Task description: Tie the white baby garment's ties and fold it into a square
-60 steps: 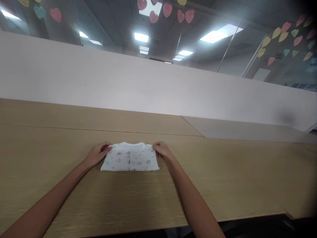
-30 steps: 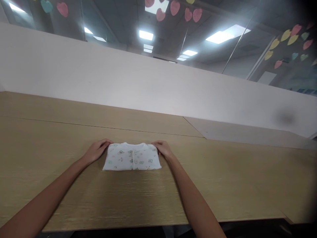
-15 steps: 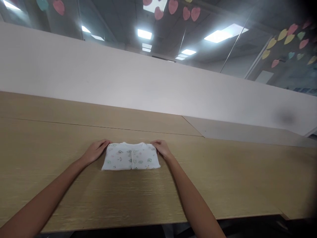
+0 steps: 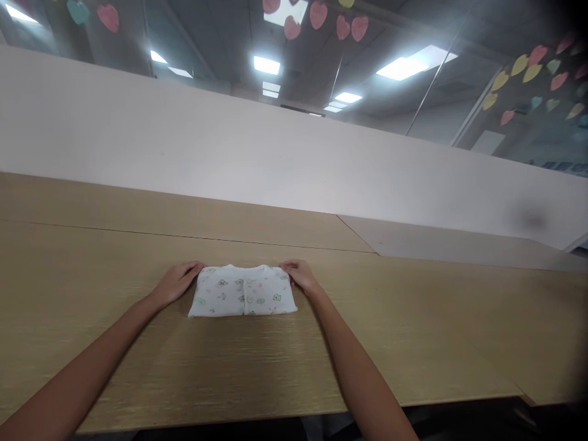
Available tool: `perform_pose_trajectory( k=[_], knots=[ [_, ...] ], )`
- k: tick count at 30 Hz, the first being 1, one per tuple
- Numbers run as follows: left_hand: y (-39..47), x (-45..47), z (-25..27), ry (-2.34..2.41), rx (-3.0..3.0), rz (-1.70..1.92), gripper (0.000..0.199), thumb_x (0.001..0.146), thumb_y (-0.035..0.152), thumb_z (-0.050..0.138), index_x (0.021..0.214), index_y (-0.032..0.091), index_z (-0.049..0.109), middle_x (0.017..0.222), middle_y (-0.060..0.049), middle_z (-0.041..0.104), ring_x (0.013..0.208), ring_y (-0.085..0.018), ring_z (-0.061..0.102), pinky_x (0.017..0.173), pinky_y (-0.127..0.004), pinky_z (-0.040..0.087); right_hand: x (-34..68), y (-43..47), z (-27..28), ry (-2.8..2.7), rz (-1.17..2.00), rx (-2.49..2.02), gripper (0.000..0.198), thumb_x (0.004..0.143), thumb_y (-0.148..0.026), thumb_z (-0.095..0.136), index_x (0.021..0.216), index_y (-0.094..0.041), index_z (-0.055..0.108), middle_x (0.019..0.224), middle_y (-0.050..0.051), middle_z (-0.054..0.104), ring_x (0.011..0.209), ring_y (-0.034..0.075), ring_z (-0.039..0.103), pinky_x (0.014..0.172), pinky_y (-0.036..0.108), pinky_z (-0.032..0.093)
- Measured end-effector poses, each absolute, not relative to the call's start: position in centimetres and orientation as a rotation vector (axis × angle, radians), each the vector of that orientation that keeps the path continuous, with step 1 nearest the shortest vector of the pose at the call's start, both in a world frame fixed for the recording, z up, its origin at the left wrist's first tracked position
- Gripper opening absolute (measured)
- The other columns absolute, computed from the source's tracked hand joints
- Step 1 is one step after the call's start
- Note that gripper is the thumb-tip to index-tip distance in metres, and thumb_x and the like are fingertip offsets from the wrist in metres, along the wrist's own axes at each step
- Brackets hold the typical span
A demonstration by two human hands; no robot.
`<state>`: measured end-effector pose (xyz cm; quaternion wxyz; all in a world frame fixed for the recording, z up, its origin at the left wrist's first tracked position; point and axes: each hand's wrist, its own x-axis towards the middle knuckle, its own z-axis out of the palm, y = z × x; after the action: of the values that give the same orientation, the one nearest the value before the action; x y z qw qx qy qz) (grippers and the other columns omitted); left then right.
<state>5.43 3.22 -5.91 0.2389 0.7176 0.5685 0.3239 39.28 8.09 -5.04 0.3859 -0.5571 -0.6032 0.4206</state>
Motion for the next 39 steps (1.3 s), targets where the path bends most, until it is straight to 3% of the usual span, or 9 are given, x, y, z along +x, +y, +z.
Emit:
perform_pose_trajectory(
  k=[12, 28, 39],
  knots=[
    [3.42, 5.27, -6.08, 1.543, 1.958, 0.880, 0.054, 0.080, 0.061, 0.030, 0.090, 0.021, 0.064, 0.094, -0.006, 0.068, 0.095, -0.026, 0.057, 0.089, -0.036, 0.039, 39.15, 7.86, -4.78, -1.539, 1.071, -1.425, 0.015, 0.074, -0.020, 0.059, 0.083, -0.010, 0.066, 0.060, 0.002, 0.059, 0.047, 0.007, 0.046, 0.040, 0.016, 0.035],
    [3.34, 5.36, -5.99, 1.564, 1.976, 0.916, 0.050, 0.080, 0.058, 0.033, 0.088, 0.021, 0.066, 0.095, -0.005, 0.069, 0.091, -0.025, 0.059, 0.082, -0.032, 0.043, 39.09, 7.91, -4.86, -1.544, 1.050, -1.442, 0.016, 0.075, -0.022, 0.060, 0.085, -0.010, 0.066, 0.065, 0.004, 0.061, 0.049, 0.008, 0.048, 0.040, 0.016, 0.035],
    [3.23, 5.36, -5.89, 1.551, 1.978, 0.865, 0.051, 0.078, 0.058, 0.038, 0.095, 0.019, 0.064, 0.098, -0.007, 0.068, 0.093, -0.025, 0.058, 0.082, -0.032, 0.043, 39.01, 7.65, -4.56, -1.567, 1.023, -1.459, 0.015, 0.076, -0.021, 0.059, 0.084, -0.010, 0.066, 0.066, 0.005, 0.062, 0.049, 0.008, 0.049, 0.040, 0.015, 0.034]
  ],
)
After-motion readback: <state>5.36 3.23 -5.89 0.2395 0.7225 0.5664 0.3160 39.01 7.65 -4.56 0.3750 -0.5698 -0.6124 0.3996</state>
